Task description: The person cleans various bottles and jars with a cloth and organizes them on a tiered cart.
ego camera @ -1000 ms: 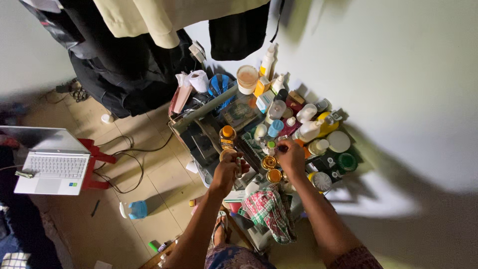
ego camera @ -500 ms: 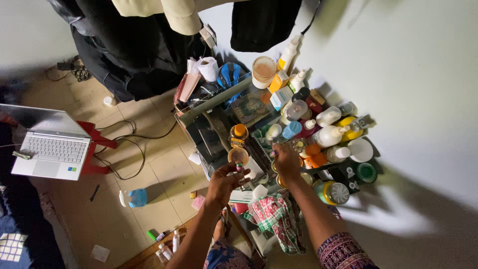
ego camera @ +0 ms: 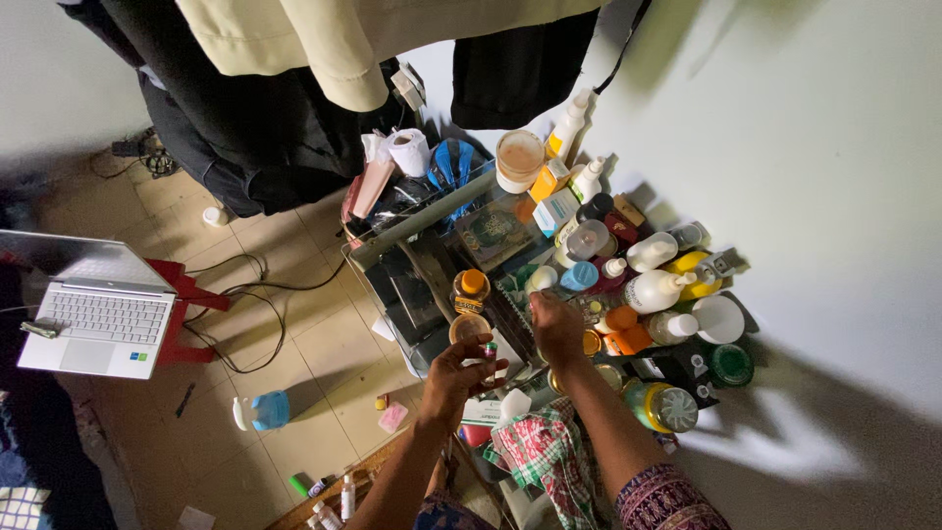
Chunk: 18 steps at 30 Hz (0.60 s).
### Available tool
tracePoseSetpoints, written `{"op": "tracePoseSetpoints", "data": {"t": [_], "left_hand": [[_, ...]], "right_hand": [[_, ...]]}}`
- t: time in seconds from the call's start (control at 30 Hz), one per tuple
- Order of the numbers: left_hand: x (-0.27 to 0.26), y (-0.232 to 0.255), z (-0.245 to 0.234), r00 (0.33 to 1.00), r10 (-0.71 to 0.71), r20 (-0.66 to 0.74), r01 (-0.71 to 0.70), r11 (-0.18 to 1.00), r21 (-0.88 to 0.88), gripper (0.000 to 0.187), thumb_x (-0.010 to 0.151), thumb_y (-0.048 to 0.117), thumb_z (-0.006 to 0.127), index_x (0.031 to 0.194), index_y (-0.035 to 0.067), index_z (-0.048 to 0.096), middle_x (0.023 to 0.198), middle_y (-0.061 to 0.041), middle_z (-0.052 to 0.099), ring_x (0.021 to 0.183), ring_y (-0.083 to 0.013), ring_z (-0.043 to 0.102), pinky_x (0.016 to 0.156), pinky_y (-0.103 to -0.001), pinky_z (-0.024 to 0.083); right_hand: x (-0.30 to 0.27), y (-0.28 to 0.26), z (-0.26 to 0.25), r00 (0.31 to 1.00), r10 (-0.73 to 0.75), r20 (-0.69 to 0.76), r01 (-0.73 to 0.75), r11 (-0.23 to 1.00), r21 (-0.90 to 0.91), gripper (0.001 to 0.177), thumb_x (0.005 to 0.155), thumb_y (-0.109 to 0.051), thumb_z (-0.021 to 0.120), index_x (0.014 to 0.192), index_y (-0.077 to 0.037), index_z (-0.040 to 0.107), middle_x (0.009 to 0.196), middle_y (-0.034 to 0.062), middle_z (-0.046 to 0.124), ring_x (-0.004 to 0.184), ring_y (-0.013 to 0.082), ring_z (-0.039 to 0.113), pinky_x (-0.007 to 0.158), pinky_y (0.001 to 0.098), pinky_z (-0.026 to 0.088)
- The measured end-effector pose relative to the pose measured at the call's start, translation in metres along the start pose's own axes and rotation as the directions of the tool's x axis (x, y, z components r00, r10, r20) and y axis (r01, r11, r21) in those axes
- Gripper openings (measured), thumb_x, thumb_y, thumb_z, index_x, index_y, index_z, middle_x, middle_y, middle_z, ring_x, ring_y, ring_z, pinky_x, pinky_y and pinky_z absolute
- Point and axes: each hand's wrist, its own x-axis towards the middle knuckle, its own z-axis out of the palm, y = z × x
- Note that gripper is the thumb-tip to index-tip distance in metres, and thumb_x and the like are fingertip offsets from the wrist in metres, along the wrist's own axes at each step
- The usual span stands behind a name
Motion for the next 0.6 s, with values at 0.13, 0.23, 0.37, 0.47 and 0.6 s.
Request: {"op": "tracePoseSetpoints", "data": {"t": [0.13,0.23,0.37,0.47,0.6], "left_hand": [[0.004,0.008,0.005,0.999,-0.024,-0.034,0.025,0.999,0.036,0.041,0.087,-0.003,0.070,0.128,0.002,0.063,0.111,-0.011,0.067,0.104,-0.0262,0.074,0.087,-0.043,0.065],[0.008,0.007,0.004,0.998,-0.042,-0.053,0.045,0.997,0.058,0.042,0.087,-0.001,0.071,0.128,0.003,0.062,0.114,-0.010,0.069,0.104,-0.0247,0.074,0.088,-0.041,0.065],[0.024,-0.007,-0.003,0.999,0.009,-0.034,-0.007,0.998,0.066,0.043,0.087,-0.002,0.071,0.129,0.002,0.062,0.115,-0.012,0.069,0.104,-0.0240,0.074,0.087,-0.039,0.065],[0.035,-0.022,-0.006,0.996,0.093,-0.012,-0.092,0.993,0.075,0.044,0.087,-0.004,0.071,0.130,0.001,0.065,0.116,-0.015,0.070,0.100,-0.0247,0.071,0.085,-0.036,0.062],[0.034,-0.030,0.001,0.953,0.301,-0.018,-0.261,0.854,0.449,0.046,0.082,-0.005,0.074,0.126,0.006,0.067,0.117,-0.012,0.074,0.110,-0.0217,0.073,0.087,-0.031,0.060]], "right_hand": [[0.003,-0.003,-0.004,1.000,0.020,0.022,-0.020,1.000,0.013,0.009,0.095,-0.011,0.057,0.095,-0.007,0.065,0.087,0.0140,0.069,0.079,0.0364,0.068,0.068,0.0479,0.053],[0.004,-0.015,-0.018,0.999,0.034,0.001,-0.034,0.999,0.021,0.012,0.095,-0.013,0.058,0.098,-0.007,0.068,0.090,0.0133,0.071,0.079,0.0354,0.068,0.068,0.0473,0.053],[0.002,-0.042,-0.038,0.918,0.343,0.198,-0.382,0.899,0.214,0.025,0.094,-0.034,0.068,0.098,-0.010,0.075,0.093,0.0078,0.078,0.078,0.0248,0.074,0.068,0.0393,0.058],[-0.011,-0.052,-0.044,0.864,0.290,0.412,-0.443,0.827,0.346,0.031,0.086,-0.037,0.078,0.102,-0.011,0.077,0.093,0.0074,0.079,0.076,0.0178,0.074,0.067,0.0328,0.059],[-0.023,-0.043,-0.041,0.892,0.246,0.379,-0.405,0.806,0.432,0.026,0.083,-0.025,0.082,0.104,-0.011,0.077,0.094,0.0066,0.081,0.076,0.0140,0.077,0.066,0.0300,0.060]]}}
